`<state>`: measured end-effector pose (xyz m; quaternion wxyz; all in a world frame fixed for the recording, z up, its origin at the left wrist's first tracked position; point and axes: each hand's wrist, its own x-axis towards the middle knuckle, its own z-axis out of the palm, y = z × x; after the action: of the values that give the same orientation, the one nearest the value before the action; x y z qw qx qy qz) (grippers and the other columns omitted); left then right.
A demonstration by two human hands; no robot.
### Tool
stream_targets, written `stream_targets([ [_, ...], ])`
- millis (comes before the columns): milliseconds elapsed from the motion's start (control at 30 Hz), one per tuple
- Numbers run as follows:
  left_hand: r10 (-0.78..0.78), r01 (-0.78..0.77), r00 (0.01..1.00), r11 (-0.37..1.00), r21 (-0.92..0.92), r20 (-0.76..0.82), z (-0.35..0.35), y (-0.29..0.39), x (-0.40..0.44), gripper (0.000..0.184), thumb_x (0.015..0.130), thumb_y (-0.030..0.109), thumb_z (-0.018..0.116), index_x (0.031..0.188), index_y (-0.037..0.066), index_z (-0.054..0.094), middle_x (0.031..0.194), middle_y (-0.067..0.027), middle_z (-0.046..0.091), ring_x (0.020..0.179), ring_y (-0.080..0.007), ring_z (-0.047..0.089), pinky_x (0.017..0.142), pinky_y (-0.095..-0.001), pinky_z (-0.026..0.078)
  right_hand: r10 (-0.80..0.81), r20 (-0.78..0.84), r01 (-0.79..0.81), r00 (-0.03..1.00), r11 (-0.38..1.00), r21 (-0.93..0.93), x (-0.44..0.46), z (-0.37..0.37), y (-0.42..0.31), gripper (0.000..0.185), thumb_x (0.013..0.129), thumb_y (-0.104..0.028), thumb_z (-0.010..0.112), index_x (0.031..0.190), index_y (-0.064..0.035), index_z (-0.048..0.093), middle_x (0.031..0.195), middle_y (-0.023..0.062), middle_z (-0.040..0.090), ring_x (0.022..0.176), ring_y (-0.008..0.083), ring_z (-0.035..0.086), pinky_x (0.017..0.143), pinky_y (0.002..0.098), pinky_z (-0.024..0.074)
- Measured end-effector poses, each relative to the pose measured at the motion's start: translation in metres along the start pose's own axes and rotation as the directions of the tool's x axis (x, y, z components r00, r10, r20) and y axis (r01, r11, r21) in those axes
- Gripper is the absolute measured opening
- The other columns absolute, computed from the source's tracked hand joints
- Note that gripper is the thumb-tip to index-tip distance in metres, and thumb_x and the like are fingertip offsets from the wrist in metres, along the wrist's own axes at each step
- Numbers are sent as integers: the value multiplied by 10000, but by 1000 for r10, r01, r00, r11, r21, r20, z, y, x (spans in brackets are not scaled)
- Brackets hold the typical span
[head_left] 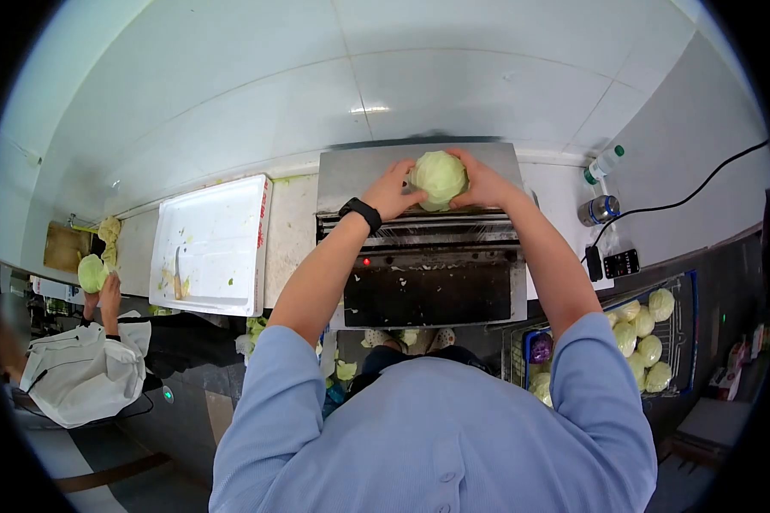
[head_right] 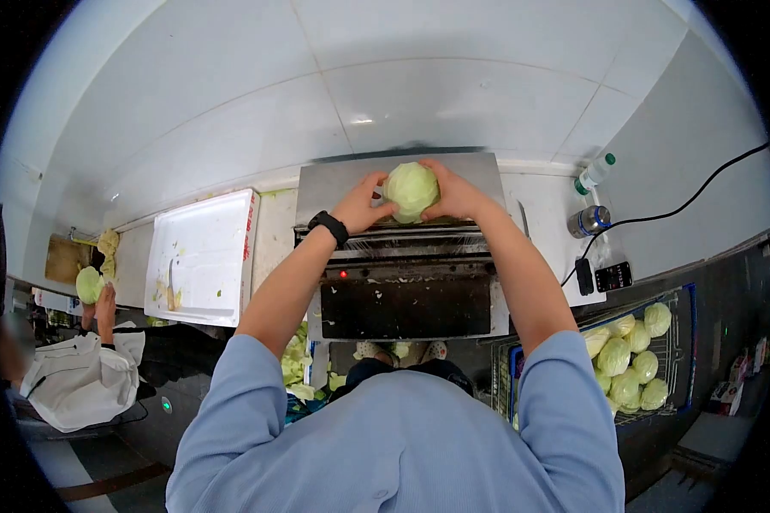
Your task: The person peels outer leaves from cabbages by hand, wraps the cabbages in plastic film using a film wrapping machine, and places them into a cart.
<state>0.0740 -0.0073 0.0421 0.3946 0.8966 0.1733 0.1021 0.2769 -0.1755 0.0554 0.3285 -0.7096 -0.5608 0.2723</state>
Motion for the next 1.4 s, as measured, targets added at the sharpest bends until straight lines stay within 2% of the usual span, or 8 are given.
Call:
stream_targets([
  [167,-93,91,995,995,-42,-38,-8,-15,-3,575,953,337,671,1407,59,454,1286,-166,596,1137,-285,605,947,-394,503,-145,-139,115,980,973,-201,-17,-12,14,1093,665,-151,891,1565,-129,272,1342,200,588,1212,336,586,1044,408,464],
  [267,-44,39,992,998,-42,-115,-31,-8,-25,511,935,306,680,1352,58,520,1223,-170,649,1120,-296,633,936,-398,516,86,-276,-124,957,985,-122,-46,-37,3,798,759,-143,831,1462,-121,455,1129,140,676,930,238,677,833,357,540],
  [333,8,-12,981,1000,-22,-195,-48,5,-50,315,949,215,647,1220,60,608,1077,-126,684,1009,-274,664,846,-382,534,132,-423,-176,896,982,-66,-75,-50,-4,459,831,-191,770,1260,-109,627,930,90,693,690,205,651,667,341,525],
  [400,38,-30,983,998,48,-181,-70,16,-75,207,939,155,633,1119,55,655,1015,-111,685,960,-284,666,798,-387,539,67,-534,-172,843,974,-150,-108,-56,-10,297,849,-186,755,1106,-68,664,805,82,656,586,206,599,596,335,491],
  [500,158,-109,982,918,382,-100,-82,15,-109,103,888,90,632,972,57,683,973,-94,675,931,-310,652,757,-414,539,92,-467,-224,879,946,-235,-150,-55,-2,218,853,-172,752,1017,-54,670,798,93,652,590,219,591,593,339,490],
  [733,238,-271,962,781,563,133,-47,-14,-128,87,814,102,696,897,86,677,906,-72,646,886,-301,635,771,-417,537,100,-351,-238,931,897,-374,-180,-27,21,145,811,-99,740,939,-75,676,874,88,680,759,285,670,686,385,527],
  [1100,241,-294,956,733,614,170,-20,-18,-113,38,802,117,672,782,85,674,862,-63,634,918,-286,655,805,-409,541,50,-248,-177,967,834,-522,-169,-9,41,171,815,-123,720,985,-112,710,906,66,666,871,298,667,754,418,547],
  [1400,183,-221,975,786,578,125,-22,-27,-112,45,831,124,675,841,86,654,891,-68,614,869,-294,640,738,-414,539,62,-238,-189,969,806,-562,-151,-1,44,121,848,-175,702,951,-120,735,904,73,659,867,308,667,748,426,548],
])
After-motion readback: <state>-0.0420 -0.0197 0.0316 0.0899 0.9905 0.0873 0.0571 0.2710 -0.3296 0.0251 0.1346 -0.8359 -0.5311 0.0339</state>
